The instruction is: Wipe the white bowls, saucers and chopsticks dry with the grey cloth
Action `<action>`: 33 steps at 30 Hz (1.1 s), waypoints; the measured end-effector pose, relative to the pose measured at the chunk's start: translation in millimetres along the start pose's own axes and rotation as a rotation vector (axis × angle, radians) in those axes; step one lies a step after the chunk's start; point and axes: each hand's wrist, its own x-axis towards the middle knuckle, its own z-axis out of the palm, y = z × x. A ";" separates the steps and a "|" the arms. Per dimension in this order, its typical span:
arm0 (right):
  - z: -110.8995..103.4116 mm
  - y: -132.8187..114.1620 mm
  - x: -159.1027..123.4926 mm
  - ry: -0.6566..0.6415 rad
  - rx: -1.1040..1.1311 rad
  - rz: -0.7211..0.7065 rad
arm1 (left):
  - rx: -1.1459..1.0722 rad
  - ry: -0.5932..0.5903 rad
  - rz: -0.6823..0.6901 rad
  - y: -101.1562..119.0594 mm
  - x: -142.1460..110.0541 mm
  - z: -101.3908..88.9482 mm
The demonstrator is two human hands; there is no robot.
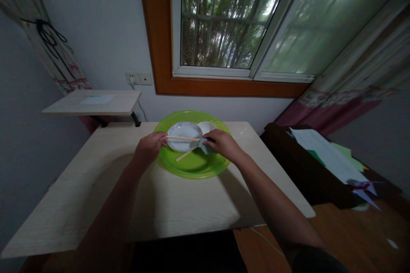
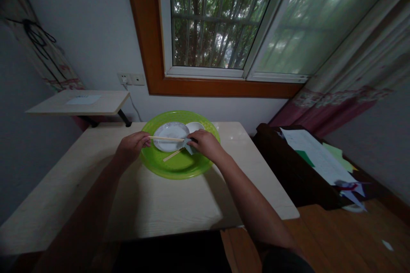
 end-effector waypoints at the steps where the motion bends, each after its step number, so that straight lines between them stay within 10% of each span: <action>1: 1.8 -1.1 -0.4 -0.009 0.005 -0.005 | -0.005 -0.002 0.001 1.2 0.3 2.4; 13: 15.4 -41.4 29.4 0.003 0.186 -0.053 | 0.003 -0.246 0.167 24.5 20.3 20.6; 33: 8.3 35.0 40.8 0.002 0.241 0.080 | -0.520 -0.080 -0.115 -41.3 65.3 36.9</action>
